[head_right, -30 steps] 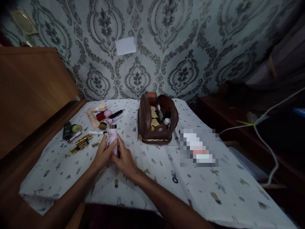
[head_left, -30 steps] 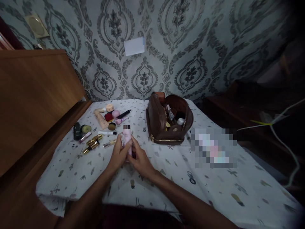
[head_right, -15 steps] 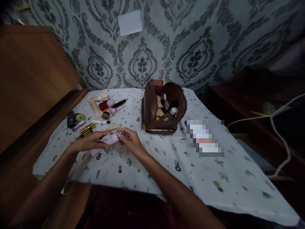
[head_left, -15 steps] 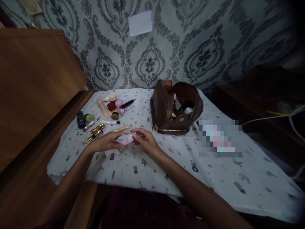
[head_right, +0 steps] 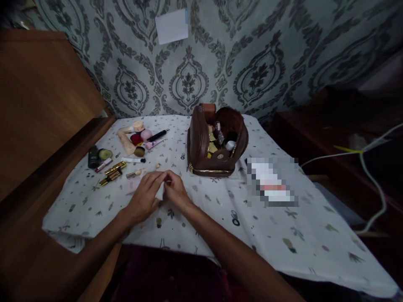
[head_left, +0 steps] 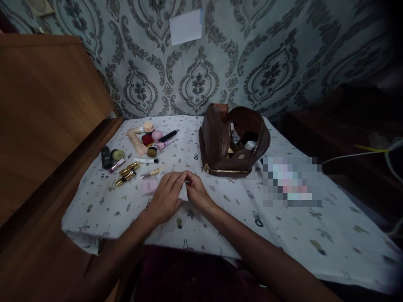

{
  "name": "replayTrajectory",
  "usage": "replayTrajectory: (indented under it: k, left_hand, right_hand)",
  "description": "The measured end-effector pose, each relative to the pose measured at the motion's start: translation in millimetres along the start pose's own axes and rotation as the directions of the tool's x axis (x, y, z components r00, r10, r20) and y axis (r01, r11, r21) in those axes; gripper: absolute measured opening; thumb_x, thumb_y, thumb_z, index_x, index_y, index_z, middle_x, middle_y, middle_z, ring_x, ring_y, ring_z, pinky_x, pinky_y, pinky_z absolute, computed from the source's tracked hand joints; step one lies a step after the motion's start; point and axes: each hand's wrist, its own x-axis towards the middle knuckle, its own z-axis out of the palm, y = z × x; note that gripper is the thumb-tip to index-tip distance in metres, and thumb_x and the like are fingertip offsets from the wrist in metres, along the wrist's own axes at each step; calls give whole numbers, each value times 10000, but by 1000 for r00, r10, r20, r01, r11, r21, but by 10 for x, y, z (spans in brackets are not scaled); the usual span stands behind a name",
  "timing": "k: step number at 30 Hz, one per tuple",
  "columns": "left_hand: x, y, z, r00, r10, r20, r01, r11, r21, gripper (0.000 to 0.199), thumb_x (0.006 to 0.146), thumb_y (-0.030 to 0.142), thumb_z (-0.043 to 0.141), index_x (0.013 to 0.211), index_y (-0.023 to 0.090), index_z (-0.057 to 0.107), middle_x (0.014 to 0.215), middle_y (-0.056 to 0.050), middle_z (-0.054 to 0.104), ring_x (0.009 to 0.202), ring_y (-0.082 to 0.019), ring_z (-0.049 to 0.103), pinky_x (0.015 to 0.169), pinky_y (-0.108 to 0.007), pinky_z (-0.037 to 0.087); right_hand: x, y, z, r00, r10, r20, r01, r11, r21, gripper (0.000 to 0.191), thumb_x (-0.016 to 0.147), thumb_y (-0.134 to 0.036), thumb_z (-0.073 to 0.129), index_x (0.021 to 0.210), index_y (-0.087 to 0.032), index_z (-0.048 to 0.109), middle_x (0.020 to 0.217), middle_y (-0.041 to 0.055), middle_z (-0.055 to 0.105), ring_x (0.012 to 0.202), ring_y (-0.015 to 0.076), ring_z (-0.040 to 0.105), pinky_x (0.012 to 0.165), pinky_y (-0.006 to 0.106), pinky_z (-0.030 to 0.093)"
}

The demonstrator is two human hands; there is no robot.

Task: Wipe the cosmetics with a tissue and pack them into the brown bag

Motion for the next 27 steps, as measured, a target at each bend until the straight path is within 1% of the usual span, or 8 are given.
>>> replayTrajectory:
  k: [3, 6, 9, 14, 17, 21, 24, 27]
  left_hand:
    - [-89, -89, 93, 1000, 2, 23, -4, 996, 88, 703, 779, 107, 494, 1460, 123, 322, 1347, -188, 504, 1240, -325, 457, 1065, -529, 382]
    - [-205, -304, -14, 995, -74, 67, 61, 982, 178, 754, 690, 22, 480, 1427, 132, 368, 1289, -171, 547, 1204, -318, 491, 1049, -536, 402]
    - [-344, -496, -164, 989, -124, 83, 103, 970, 220, 768, 661, -15, 470, 1409, 147, 399, 1292, -164, 548, 1212, -316, 490, 1039, -544, 420]
    - [-463, -513, -193, 992, -114, -47, 121, 978, 173, 867, 609, -53, 425, 1446, 163, 364, 1351, -167, 493, 1282, -307, 447, 1054, -542, 435]
    - [-408, -328, -59, 992, 9, -125, 11, 987, 159, 834, 676, -44, 407, 1479, 165, 322, 1354, -176, 509, 1312, -299, 450, 1062, -545, 441]
    - [-305, -85, 112, 973, 206, -109, -179, 959, 219, 660, 861, 4, 335, 1509, 110, 265, 1359, -210, 539, 1366, -287, 436, 1075, -526, 454]
    - [-279, -80, 110, 968, 210, -134, -167, 946, 278, 581, 932, 39, 311, 1508, 108, 282, 1357, -206, 560, 1387, -273, 428, 1097, -500, 447]
    - [-272, -212, -1, 958, 141, -250, -60, 950, 306, 549, 962, 72, 331, 1504, 156, 318, 1364, -185, 562, 1401, -263, 410, 1132, -495, 402]
  right_hand:
    - [-8, -5, -4, 997, 76, -2, -76, 997, 19, 221, 708, -360, 714, 786, -186, 602, 715, -24, 631, 642, 123, 583, 636, 257, 493]
    - [-18, -26, 1, 984, 177, 3, -177, 983, 50, 312, 698, -429, 734, 844, -185, 605, 679, -26, 633, 566, 131, 601, 591, 274, 502]
    - [-13, -48, 2, 980, 199, -21, -198, 980, 37, 346, 670, -442, 775, 838, -187, 613, 671, -27, 630, 542, 134, 612, 579, 276, 510]
    - [-20, -75, 21, 980, 195, -33, -191, 977, 93, 380, 647, -472, 808, 819, -188, 622, 704, -23, 632, 543, 127, 608, 596, 286, 533]
    - [-47, -67, 55, 977, 214, -8, -208, 959, 194, 404, 611, -475, 836, 789, -190, 611, 717, -27, 636, 596, 121, 615, 615, 265, 534]
    - [-55, -41, 82, 960, 279, -25, -251, 898, 360, 413, 527, -391, 892, 727, -185, 596, 659, -55, 619, 592, 71, 560, 555, 167, 463]
    - [-38, -46, 75, 943, 333, -12, -290, 836, 466, 412, 498, -334, 909, 703, -184, 583, 651, -61, 623, 594, 67, 570, 557, 163, 474]
    - [-29, -72, 61, 943, 332, 27, -299, 808, 508, 401, 520, -323, 912, 713, -184, 589, 718, -30, 674, 654, 102, 645, 616, 208, 535]
